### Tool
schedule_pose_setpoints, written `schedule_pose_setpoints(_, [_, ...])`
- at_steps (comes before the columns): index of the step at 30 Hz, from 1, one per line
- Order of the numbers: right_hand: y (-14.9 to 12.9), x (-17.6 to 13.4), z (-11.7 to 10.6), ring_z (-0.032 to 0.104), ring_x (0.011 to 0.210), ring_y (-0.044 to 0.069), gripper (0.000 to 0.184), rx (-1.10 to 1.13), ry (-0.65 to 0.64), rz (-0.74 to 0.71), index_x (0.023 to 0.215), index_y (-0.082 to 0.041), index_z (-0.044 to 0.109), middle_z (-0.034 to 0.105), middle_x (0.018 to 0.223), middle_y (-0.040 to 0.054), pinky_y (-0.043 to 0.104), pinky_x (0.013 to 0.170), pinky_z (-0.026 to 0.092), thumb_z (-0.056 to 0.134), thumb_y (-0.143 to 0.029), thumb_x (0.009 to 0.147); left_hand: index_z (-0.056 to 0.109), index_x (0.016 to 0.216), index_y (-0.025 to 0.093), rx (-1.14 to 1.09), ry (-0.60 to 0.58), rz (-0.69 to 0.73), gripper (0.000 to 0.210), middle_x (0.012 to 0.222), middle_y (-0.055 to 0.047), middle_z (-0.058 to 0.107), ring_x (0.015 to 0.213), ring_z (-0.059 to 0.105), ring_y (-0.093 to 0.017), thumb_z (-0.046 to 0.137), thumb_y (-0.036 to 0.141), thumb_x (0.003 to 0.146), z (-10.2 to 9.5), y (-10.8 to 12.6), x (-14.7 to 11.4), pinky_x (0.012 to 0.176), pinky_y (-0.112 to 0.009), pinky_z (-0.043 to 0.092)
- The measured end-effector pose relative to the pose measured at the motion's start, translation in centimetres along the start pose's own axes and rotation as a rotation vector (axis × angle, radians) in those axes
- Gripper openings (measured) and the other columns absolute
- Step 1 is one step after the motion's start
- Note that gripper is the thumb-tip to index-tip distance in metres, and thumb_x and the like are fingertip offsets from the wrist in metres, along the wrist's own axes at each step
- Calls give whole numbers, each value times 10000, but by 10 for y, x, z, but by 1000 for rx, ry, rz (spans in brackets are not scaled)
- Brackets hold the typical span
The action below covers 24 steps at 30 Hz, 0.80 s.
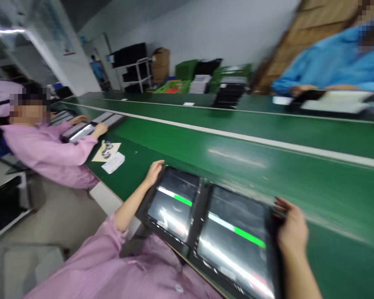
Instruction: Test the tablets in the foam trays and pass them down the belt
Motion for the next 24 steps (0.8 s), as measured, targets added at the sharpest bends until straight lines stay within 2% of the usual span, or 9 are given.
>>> schedule_pose_setpoints(1, [22,-10,-16,638,852,269,644,86,95,161,1215,-161,662,623,1028,231,423,652,482,234,-601,1023,578,1306,137,-18,-39,-1,450,1382,-158,567,1302,500,-285,492,363,927,-3,-2,-11,1177,-485,322])
schedule_pose_setpoints(2, [35,-23,-25,632,914,289,632,150,125,269,1214,-149,658,622,1066,244,433,686,482,298,-624,1005,538,1351,142,-36,-84,0,512,1406,-158,549,1302,499,-293,522,394,906,-7,-4,-24,1174,-496,322])
schedule_pose_setpoints(4, [32,-48,-39,612,1011,304,630,188,124,310,1220,-146,652,611,1144,243,437,749,487,307,-626,1004,460,1425,162,-62,-175,11,638,1455,-147,515,1330,475,-303,574,442,863,-16,-7,-54,1190,-519,288])
schedule_pose_setpoints(7, [-23,-87,-45,576,1093,312,595,-20,4,100,1195,-205,681,604,1171,168,468,878,478,265,-594,1024,351,1510,204,-17,-264,17,747,1553,-135,421,1399,427,-312,592,488,863,-32,-14,-98,1201,-511,280])
schedule_pose_setpoints(11, [-108,-145,-15,519,1171,312,487,-332,-267,-179,1255,-289,689,565,1276,120,495,963,435,292,-479,1045,274,1542,230,-13,-275,-45,809,1631,-131,300,1496,291,-339,586,539,863,-39,-21,-137,1220,-524,251])
schedule_pose_setpoints(15, [-151,-173,10,461,1235,328,395,-474,-373,-332,1283,-327,674,539,1367,113,553,1019,370,382,-424,1036,226,1548,230,121,-279,4,817,1644,-145,248,1512,253,-332,590,534,882,-33,-15,-143,1238,-526,207])
schedule_pose_setpoints(18, [-158,-170,14,448,1259,330,384,-509,-339,-356,1266,-289,679,535,1377,133,583,1062,322,392,-399,1036,204,1552,234,177,-302,-9,874,1624,-160,277,1486,306,-343,628,565,863,-33,-14,-138,1225,-536,236])
schedule_pose_setpoints(21, [-158,-165,14,454,1254,318,394,-497,-305,-336,1240,-270,690,545,1356,137,573,1076,320,370,-390,1043,161,1568,225,74,-274,-54,824,1579,-172,358,1439,393,-331,480,637,929,-41,-10,-127,1200,-555,280])
schedule_pose_setpoints(24, [-163,-168,19,456,1257,321,384,-464,-343,-341,1175,-302,724,546,1366,126,594,1091,291,402,-460,1037,342,1519,247,201,-258,6,650,1568,-140,383,1449,375,-320,370,615,984,-40,13,-108,1201,-557,276])
Point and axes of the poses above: each hand's wrist, its own x-axis towards the middle knuckle, its own z-axis out of the palm, y = z × x, the point moved 10 cm from there along x, towards the middle knuckle
